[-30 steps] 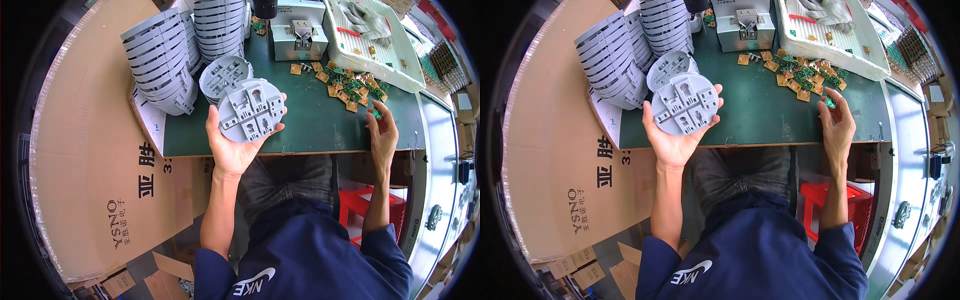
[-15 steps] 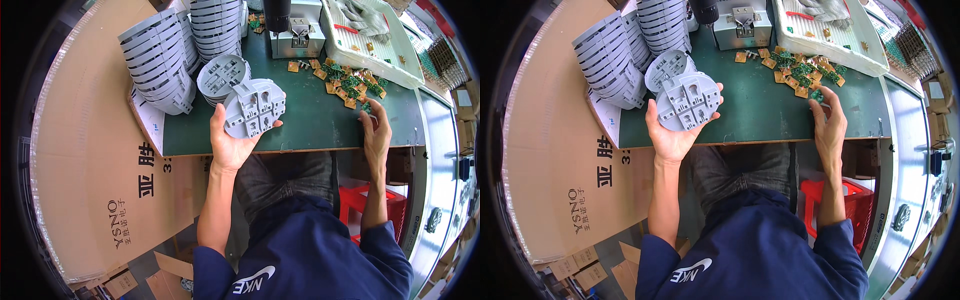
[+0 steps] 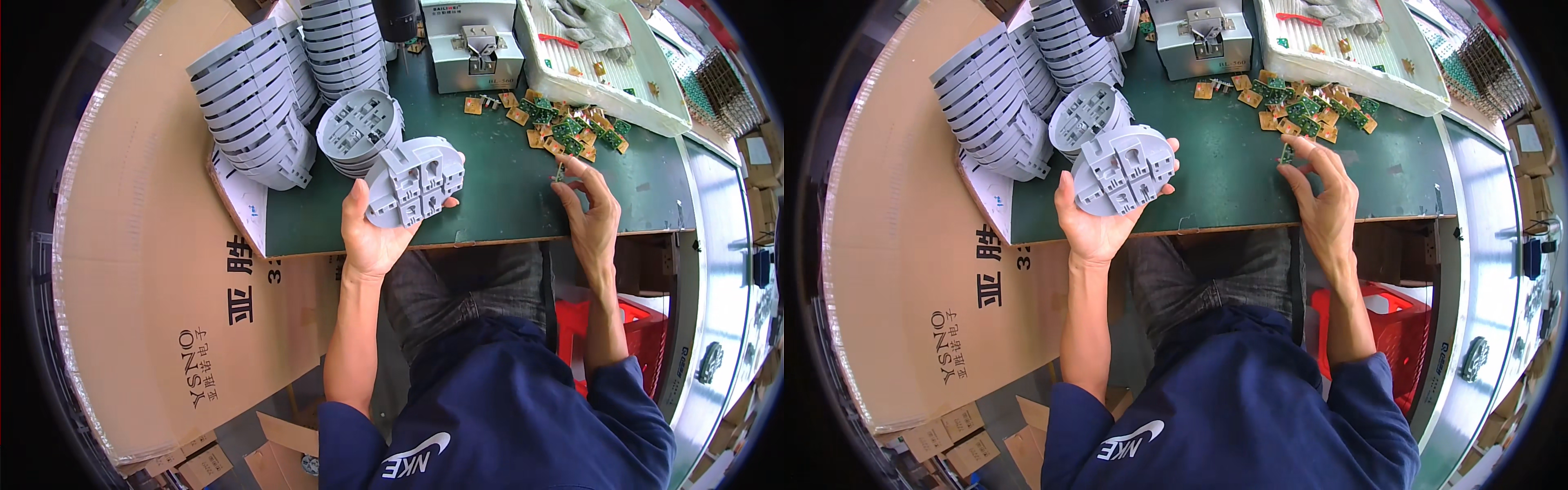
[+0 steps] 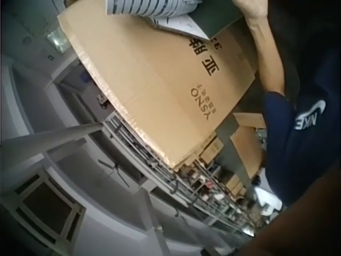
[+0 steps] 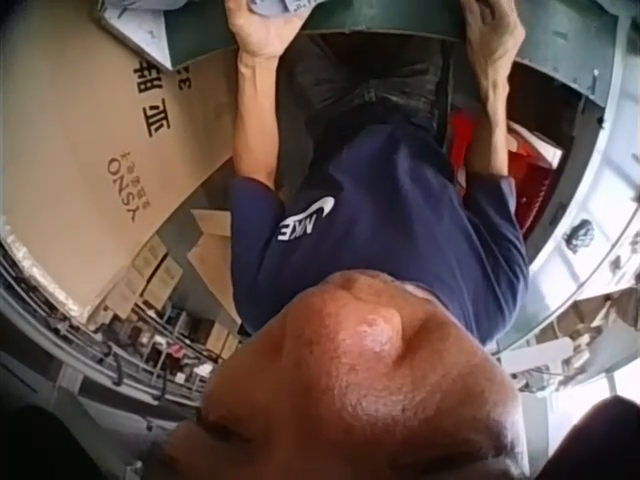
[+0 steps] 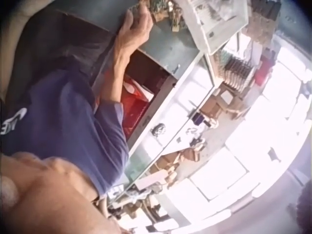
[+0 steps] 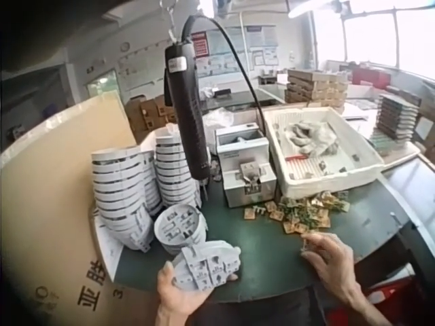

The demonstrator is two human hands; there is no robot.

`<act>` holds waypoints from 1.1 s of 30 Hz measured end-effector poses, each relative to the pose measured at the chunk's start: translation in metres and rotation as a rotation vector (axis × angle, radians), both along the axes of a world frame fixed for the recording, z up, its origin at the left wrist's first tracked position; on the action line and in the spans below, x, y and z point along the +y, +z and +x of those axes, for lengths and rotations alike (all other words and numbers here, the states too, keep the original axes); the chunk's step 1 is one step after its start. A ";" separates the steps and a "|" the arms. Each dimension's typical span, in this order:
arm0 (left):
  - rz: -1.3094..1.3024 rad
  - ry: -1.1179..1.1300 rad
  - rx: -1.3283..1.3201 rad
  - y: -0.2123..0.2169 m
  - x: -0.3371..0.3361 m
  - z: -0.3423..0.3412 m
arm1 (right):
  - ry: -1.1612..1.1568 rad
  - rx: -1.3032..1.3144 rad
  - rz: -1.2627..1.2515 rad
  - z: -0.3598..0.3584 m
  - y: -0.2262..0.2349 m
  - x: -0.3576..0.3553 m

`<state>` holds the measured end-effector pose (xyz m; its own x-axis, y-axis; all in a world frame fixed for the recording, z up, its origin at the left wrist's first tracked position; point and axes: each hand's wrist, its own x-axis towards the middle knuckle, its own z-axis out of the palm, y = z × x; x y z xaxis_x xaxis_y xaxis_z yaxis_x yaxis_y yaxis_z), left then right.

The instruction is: Assemble circular LED circuit boards by placing small components and securing them with an electric screwdriver.

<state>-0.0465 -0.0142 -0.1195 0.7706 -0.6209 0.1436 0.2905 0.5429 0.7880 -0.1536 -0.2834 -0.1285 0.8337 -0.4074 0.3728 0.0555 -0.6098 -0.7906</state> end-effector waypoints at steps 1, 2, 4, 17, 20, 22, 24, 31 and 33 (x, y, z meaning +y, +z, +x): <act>0.002 0.001 0.002 0.000 0.000 0.000 | 0.002 -0.017 -0.038 0.001 0.001 0.003; 0.006 -0.009 -0.019 -0.001 0.000 0.000 | 0.004 -0.033 -0.076 0.001 0.002 0.004; 0.008 -0.022 -0.044 0.001 0.000 0.000 | 0.014 -0.058 -0.128 0.004 0.001 0.002; 0.038 -0.077 -0.061 -0.001 0.005 0.001 | 0.072 -0.037 -0.021 0.012 0.002 0.013; 0.067 -0.080 -0.079 -0.002 0.003 0.000 | 0.064 -0.041 0.000 0.011 -0.003 0.008; 0.081 -0.085 -0.094 -0.002 0.000 0.001 | 0.059 -0.035 0.010 0.009 -0.002 0.005; 0.121 -0.109 -0.127 -0.002 0.000 0.003 | 0.056 -0.029 0.025 0.009 -0.001 0.005; 0.400 0.111 -0.397 0.017 0.020 -0.007 | 0.102 0.010 0.056 0.016 0.001 0.008; 0.302 0.065 -0.223 0.010 0.056 -0.033 | 0.072 -0.015 0.094 0.014 -0.009 0.003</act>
<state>-0.0792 0.0416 -0.1094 0.7803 -0.6118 0.1298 0.0668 0.2878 0.9554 -0.1400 -0.2804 -0.1375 0.8567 -0.3807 0.3479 0.1081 -0.5270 -0.8430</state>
